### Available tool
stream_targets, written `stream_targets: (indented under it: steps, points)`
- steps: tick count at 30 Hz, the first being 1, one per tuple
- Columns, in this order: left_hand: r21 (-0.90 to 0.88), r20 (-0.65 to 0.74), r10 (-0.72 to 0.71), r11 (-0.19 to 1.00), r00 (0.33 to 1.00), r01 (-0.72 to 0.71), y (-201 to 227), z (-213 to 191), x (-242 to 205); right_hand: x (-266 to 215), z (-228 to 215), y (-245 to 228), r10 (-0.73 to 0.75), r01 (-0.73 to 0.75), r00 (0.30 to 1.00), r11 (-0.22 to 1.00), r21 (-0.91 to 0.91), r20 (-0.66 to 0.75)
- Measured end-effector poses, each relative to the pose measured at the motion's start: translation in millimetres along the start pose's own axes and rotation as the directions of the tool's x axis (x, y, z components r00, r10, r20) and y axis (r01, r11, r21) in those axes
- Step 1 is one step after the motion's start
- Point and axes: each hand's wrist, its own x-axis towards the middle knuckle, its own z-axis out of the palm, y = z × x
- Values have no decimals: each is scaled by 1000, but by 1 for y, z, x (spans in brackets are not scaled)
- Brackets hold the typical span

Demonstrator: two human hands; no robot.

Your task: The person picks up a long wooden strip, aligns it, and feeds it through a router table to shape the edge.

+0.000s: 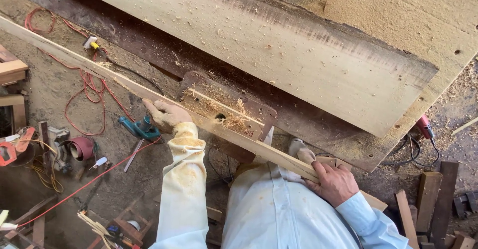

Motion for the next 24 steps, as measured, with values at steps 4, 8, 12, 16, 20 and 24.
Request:
stream_targets:
  steps: [4, 8, 12, 16, 20, 24]
  points:
    - [3, 19, -29, 1000, 999, 29, 1, -1, 4, 4, -3, -5, 6, -6, 1000, 1000, -11, -9]
    - [-1, 31, -46, 999, 998, 46, 7, -2, 7, 9, -6, -9, 20, -20, 999, 1000, -15, 26]
    - [-56, 21, -35, 998, 999, 36, 3, 3, 14, 13, -7, -13, 21, -21, 999, 1000, -5, 25]
    - [-77, 22, -30, 997, 999, 31, 6, 3, 21, 18, -10, -19, 26, -25, 998, 999, -23, 49]
    - [-116, 29, -23, 993, 999, 26, -6, 12, 28, 24, -19, -25, 38, -37, 996, 999, -10, 81]
    - [-155, 9, -22, 988, 1000, 23, -13, 18, 36, 30, -25, -30, 40, -39, 991, 999, -12, 127]
